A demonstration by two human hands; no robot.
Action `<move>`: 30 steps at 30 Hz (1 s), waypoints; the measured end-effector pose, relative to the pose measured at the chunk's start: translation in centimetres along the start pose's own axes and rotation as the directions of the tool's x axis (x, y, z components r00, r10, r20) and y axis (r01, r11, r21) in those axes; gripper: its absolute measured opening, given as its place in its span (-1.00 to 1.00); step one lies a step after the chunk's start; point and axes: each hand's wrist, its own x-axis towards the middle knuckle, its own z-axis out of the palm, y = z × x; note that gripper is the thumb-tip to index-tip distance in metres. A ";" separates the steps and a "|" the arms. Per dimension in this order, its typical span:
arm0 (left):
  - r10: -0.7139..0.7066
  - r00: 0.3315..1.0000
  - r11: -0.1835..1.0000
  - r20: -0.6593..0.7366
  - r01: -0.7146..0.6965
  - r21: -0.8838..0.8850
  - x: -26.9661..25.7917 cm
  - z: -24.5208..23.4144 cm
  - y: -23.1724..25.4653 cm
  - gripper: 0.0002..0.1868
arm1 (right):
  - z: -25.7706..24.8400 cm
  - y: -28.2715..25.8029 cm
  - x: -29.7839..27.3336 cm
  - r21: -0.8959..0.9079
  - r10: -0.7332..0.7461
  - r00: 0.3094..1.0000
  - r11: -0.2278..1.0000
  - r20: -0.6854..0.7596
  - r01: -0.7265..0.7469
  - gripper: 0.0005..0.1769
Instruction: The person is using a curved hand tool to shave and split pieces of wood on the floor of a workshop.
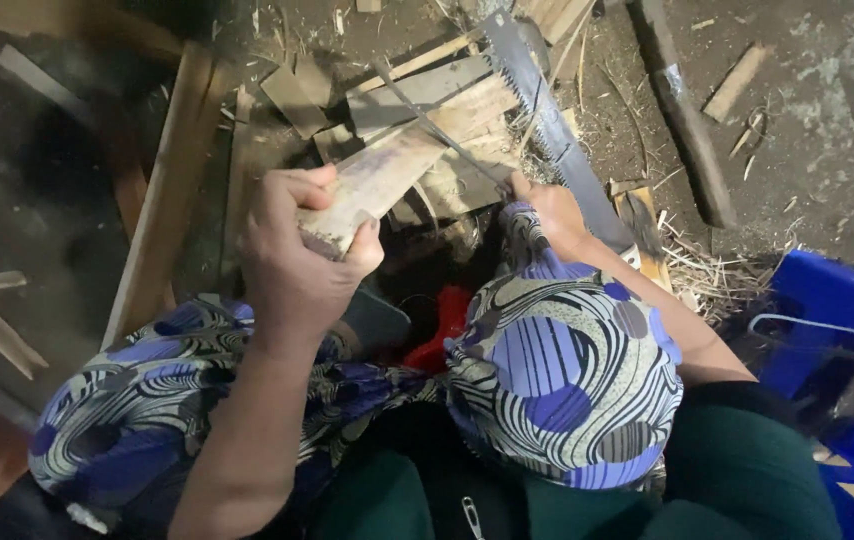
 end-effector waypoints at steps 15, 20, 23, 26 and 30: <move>0.054 0.998 0.996 -0.036 -0.051 0.077 -1.0 1.1 1.9 -0.61 | 2.4 1.5 -1.2 -0.148 -0.079 0.986 0.987 -0.149 0.057 -0.86; 0.070 0.997 0.995 -0.034 -0.068 0.071 -1.1 0.8 1.8 -0.63 | 4.3 1.1 -4.0 0.307 0.195 0.978 0.929 0.074 -0.208 -0.58; 0.078 0.995 0.997 -0.059 -0.076 0.029 -1.2 0.9 1.8 -0.64 | 5.6 2.4 -1.7 -0.135 -0.014 1.000 0.991 -0.023 0.011 -0.69; 0.076 0.997 0.997 -0.027 -0.075 0.034 -1.3 0.9 2.1 -0.63 | 5.3 2.4 0.5 -0.057 0.032 0.999 0.998 -0.035 -0.034 -0.75; 0.073 0.996 0.996 -0.046 -0.071 0.054 -1.4 1.0 2.1 -0.65 | -2.0 -0.6 -3.4 0.387 0.069 0.998 0.920 -0.005 -0.062 -0.64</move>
